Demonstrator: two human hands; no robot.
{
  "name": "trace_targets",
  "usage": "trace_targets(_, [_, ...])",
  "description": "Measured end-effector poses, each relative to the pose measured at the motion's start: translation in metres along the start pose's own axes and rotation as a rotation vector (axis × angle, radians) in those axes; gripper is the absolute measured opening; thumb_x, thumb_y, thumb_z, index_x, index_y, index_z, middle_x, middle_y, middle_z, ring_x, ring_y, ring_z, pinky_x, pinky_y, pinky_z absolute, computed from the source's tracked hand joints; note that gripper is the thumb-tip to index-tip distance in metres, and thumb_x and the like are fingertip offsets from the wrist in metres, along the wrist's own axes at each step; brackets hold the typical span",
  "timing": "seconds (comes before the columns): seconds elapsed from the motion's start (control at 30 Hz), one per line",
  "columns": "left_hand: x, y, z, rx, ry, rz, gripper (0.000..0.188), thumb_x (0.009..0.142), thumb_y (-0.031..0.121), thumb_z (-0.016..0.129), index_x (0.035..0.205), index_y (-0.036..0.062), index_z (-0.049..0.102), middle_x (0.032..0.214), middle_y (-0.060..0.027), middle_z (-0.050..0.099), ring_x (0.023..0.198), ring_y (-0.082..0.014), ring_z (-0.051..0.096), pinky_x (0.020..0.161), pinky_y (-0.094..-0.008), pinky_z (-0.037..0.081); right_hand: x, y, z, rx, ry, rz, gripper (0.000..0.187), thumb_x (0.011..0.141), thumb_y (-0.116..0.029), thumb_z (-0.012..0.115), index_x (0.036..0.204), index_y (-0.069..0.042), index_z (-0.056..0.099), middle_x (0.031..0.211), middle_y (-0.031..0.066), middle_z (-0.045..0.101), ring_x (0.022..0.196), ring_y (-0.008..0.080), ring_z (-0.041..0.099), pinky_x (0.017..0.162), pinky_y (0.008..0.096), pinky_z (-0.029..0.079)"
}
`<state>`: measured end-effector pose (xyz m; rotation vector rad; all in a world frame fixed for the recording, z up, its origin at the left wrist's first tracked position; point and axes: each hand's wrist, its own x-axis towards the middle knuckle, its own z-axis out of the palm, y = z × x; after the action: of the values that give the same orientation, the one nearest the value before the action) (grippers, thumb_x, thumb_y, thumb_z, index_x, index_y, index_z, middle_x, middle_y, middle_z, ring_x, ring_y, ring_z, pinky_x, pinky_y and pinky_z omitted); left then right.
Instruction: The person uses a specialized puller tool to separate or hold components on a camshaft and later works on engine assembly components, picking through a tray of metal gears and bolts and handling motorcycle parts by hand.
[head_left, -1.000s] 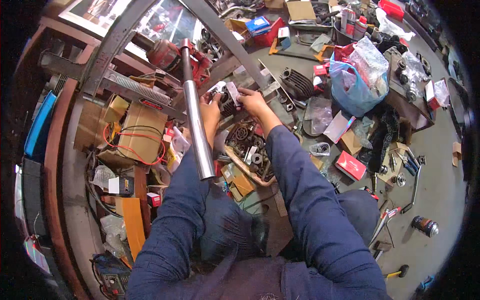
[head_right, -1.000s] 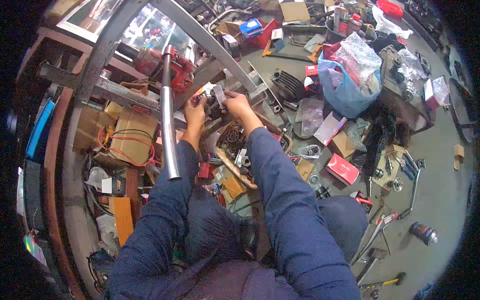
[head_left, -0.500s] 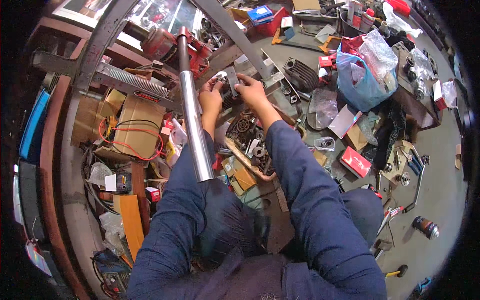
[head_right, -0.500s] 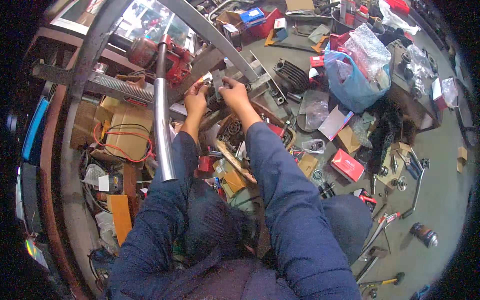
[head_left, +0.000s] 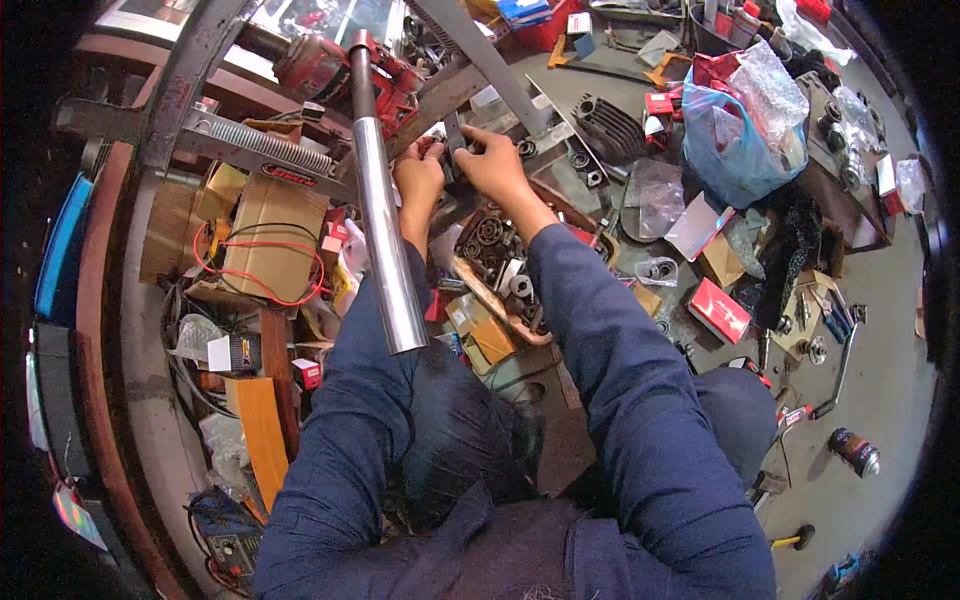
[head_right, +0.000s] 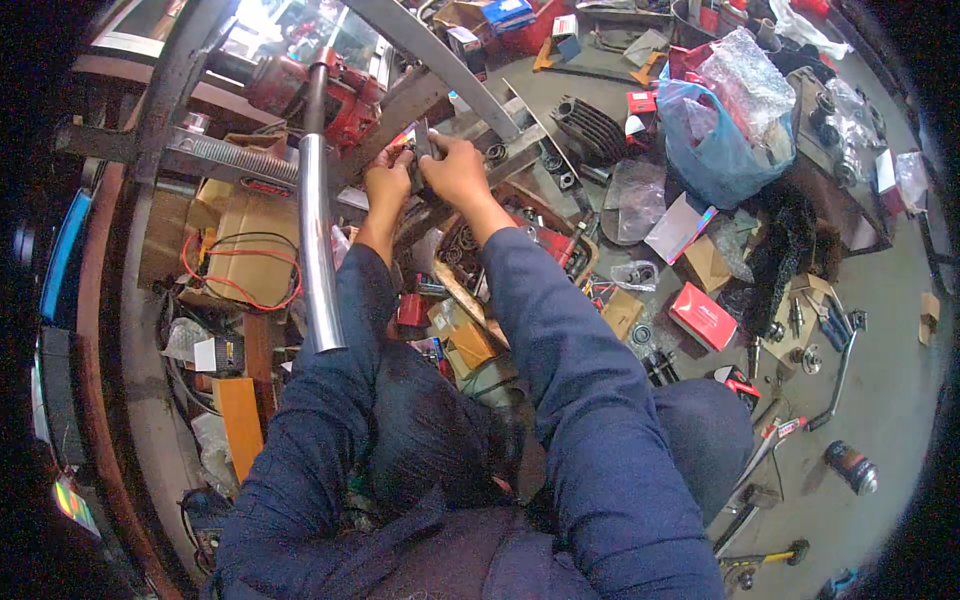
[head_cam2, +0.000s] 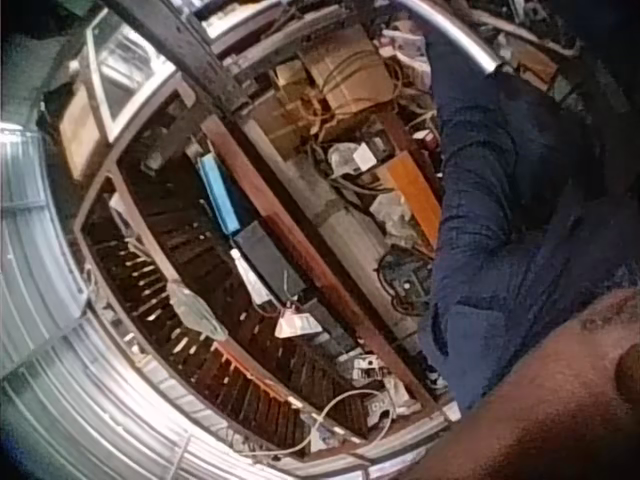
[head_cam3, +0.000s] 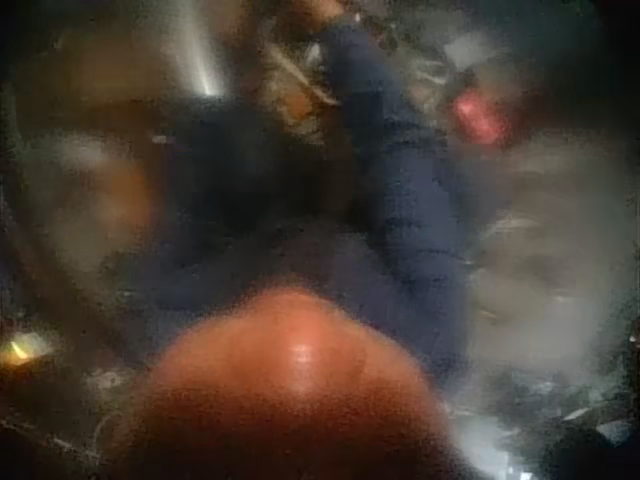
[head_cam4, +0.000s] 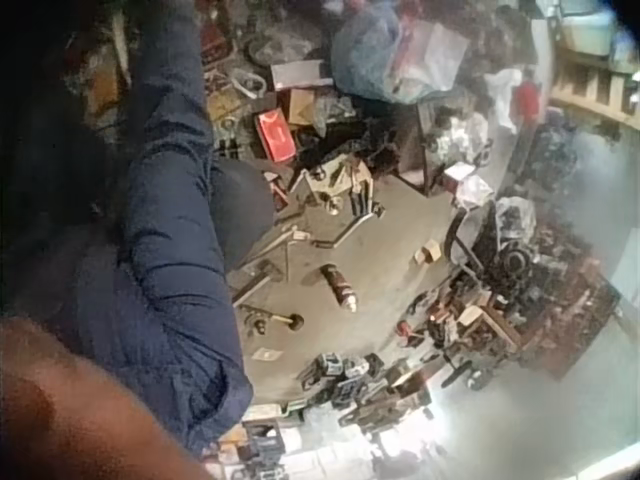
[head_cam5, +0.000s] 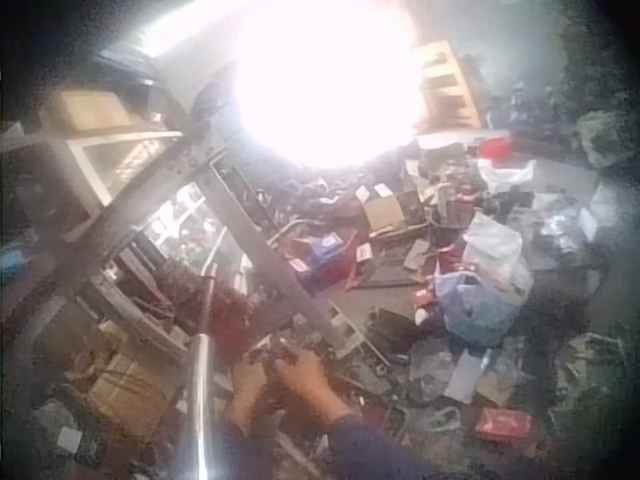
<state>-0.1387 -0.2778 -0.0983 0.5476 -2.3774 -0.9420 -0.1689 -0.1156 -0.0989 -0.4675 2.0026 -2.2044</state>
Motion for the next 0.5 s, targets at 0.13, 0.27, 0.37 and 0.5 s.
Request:
trace_targets(0.13, [-0.013,0.025,-0.004,-0.020,-0.018,-0.049,0.026,0.089,0.015,0.068,0.110,-0.0003,0.064,0.098,-0.0104,0.071,0.089,-0.0177,0.065,0.081,-0.0321,0.050,-0.005,-0.007,0.003,-0.106,0.008,-0.065,0.052,0.078,-0.019,0.066,0.127,-0.002,0.061,0.086,0.0193,0.070,0.079,0.0249,0.068,0.076,0.0359,0.052])
trace_targets(0.27, [-0.020,0.042,0.013,0.116,0.144,-0.065,0.028,0.090,0.019,0.063,0.109,-0.0017,0.064,0.101,-0.0169,0.070,0.094,-0.0297,0.067,0.083,-0.0385,0.050,-0.011,0.008,0.011,-0.226,0.086,-0.020,0.047,0.081,-0.013,0.059,0.126,0.002,0.058,0.104,0.0265,0.066,0.100,0.0409,0.064,0.089,0.0450,0.049])
trace_targets(0.37, [-0.009,-0.007,0.003,-0.151,0.306,-0.208,0.031,0.092,0.028,0.060,0.107,0.0001,0.064,0.101,-0.0206,0.069,0.091,-0.0325,0.067,0.079,-0.0412,0.051,-0.040,0.003,0.038,-0.129,0.114,0.133,0.043,0.079,-0.008,0.051,0.118,0.007,0.059,0.114,0.0327,0.059,0.109,0.0473,0.055,0.097,0.0473,0.043])
trace_targets(0.5, [-0.002,-0.080,-0.034,0.131,0.140,0.140,0.030,0.097,0.024,0.052,0.111,-0.0018,0.060,0.103,-0.0179,0.065,0.090,-0.0298,0.067,0.075,-0.0396,0.056,-0.048,-0.007,0.057,0.056,-0.022,0.235,0.038,0.077,-0.014,0.064,0.112,0.003,0.063,0.103,0.0259,0.067,0.099,0.0414,0.063,0.087,0.0455,0.049])
